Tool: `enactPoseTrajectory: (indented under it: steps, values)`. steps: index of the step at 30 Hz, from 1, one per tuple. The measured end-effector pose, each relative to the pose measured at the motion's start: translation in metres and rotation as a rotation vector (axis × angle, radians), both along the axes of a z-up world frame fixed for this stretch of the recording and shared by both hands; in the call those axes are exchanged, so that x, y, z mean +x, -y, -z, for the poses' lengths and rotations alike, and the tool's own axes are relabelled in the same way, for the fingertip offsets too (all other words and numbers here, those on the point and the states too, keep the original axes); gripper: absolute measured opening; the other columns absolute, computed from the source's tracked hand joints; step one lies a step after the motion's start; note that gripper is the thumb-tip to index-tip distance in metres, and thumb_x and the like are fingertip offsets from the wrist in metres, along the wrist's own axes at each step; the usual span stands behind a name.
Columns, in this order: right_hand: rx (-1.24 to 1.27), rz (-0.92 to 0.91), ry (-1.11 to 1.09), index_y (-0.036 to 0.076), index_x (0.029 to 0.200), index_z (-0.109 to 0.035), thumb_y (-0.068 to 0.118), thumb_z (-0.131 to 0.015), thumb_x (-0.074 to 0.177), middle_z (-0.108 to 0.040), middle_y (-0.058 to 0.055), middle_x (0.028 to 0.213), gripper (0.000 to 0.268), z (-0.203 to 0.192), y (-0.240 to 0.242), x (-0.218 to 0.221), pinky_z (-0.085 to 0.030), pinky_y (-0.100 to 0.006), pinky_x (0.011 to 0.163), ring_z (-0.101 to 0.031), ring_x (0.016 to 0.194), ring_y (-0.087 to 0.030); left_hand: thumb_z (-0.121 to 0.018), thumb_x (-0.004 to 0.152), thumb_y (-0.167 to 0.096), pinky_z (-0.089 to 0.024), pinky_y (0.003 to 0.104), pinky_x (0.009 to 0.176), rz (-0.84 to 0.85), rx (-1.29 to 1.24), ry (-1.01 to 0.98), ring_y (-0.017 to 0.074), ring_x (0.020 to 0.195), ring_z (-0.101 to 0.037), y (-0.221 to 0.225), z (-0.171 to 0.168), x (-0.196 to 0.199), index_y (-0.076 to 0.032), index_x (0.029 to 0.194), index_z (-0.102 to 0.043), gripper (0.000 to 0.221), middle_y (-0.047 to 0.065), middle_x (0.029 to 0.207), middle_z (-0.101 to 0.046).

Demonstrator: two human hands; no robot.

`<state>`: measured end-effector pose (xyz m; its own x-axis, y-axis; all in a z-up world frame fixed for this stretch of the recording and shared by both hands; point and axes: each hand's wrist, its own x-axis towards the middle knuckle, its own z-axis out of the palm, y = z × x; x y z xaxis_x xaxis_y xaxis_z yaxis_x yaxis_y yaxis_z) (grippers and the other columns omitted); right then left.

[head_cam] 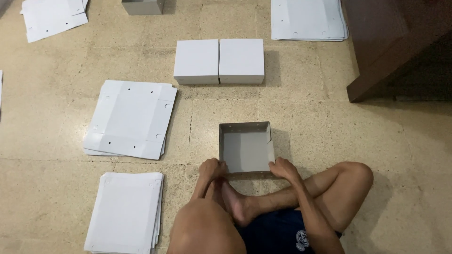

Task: Folding flat cardboard sheets into boxes and stacking them.

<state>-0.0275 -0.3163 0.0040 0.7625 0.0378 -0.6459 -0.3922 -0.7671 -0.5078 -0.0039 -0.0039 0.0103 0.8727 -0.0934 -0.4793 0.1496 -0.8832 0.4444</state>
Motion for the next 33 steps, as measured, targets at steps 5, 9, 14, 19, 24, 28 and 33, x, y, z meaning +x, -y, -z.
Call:
enactPoseTrajectory:
  steps: [5, 9, 14, 19, 24, 28, 33]
  values:
    - [0.079, -0.027, 0.080, -0.021, 0.097, -0.065, 0.039, -0.051, 0.089, -0.062, -0.026, 0.073, 0.063, 0.000, 0.008, -0.003, -0.047, -0.045, 0.050, -0.057, 0.061, -0.029, -0.057, 0.084, -0.044, -0.055, 0.056, 0.075, 0.036, -0.088, -0.079, 0.0505, 0.089, -0.070, -0.006, -0.015, -0.002, -0.002, 0.086, -0.073, 0.045, 0.027, 0.081, -0.070]
    - [0.091, -0.017, 0.144, -0.013, 0.076, -0.064, 0.031, -0.050, 0.090, -0.051, -0.013, 0.059, 0.048, 0.000, 0.005, -0.004, -0.039, -0.038, 0.044, -0.044, 0.052, -0.021, -0.059, 0.082, -0.044, -0.054, 0.052, 0.074, 0.042, -0.170, -0.072, 0.0475, 0.083, -0.071, -0.011, 0.009, -0.002, -0.005, 0.077, -0.068, 0.040, 0.023, 0.075, -0.069]
    - [0.044, -0.036, 0.115, -0.014, 0.084, -0.063, 0.034, -0.050, 0.088, -0.056, -0.016, 0.065, 0.049, 0.065, 0.023, 0.002, -0.043, -0.041, 0.047, -0.049, 0.056, -0.024, -0.058, 0.083, -0.038, -0.055, 0.047, 0.072, -0.039, -0.177, -0.077, 0.0416, 0.080, -0.071, -0.009, 0.029, 0.001, -0.008, 0.075, -0.069, 0.033, 0.019, 0.073, -0.068]
    - [0.025, -0.039, 0.053, -0.025, 0.109, -0.062, 0.034, -0.050, 0.086, -0.068, -0.033, 0.085, 0.064, 0.046, 0.019, 0.005, -0.053, -0.054, 0.060, -0.066, 0.074, -0.036, -0.057, 0.083, -0.034, -0.056, 0.049, 0.075, -0.079, -0.135, -0.103, 0.0424, 0.085, -0.073, -0.004, 0.020, 0.001, -0.006, 0.082, -0.077, 0.034, 0.019, 0.077, -0.072]
    - [-0.032, -0.026, 0.011, -0.023, 0.123, -0.058, 0.037, -0.051, 0.085, -0.065, -0.043, 0.104, 0.071, 0.028, 0.008, 0.005, -0.053, -0.065, 0.070, -0.069, 0.093, -0.050, -0.058, 0.085, -0.031, -0.057, 0.045, 0.071, -0.129, -0.038, -0.057, 0.0385, 0.079, -0.074, 0.005, 0.013, -0.002, -0.009, 0.079, -0.077, 0.030, 0.016, 0.071, -0.071]
    - [-0.061, 0.001, 0.012, -0.021, 0.126, -0.058, 0.037, -0.048, 0.088, -0.065, -0.042, 0.111, 0.070, -0.037, -0.007, 0.007, -0.056, -0.057, 0.074, -0.069, 0.097, -0.048, -0.059, 0.090, -0.034, -0.058, 0.055, 0.074, -0.095, -0.071, -0.013, 0.0483, 0.089, -0.072, 0.010, -0.037, -0.004, 0.000, 0.092, -0.077, 0.039, 0.028, 0.086, -0.073]
    - [0.005, 0.156, 0.384, -0.021, 0.134, -0.045, 0.044, -0.053, 0.096, -0.054, -0.046, 0.120, 0.076, -0.068, -0.026, 0.031, -0.054, -0.062, 0.083, -0.061, 0.109, -0.057, -0.053, 0.098, -0.050, -0.053, 0.058, 0.095, -0.211, -0.216, 0.070, 0.0429, 0.117, -0.064, 0.028, -0.061, 0.024, 0.004, 0.135, -0.053, 0.065, 0.028, 0.118, -0.067]
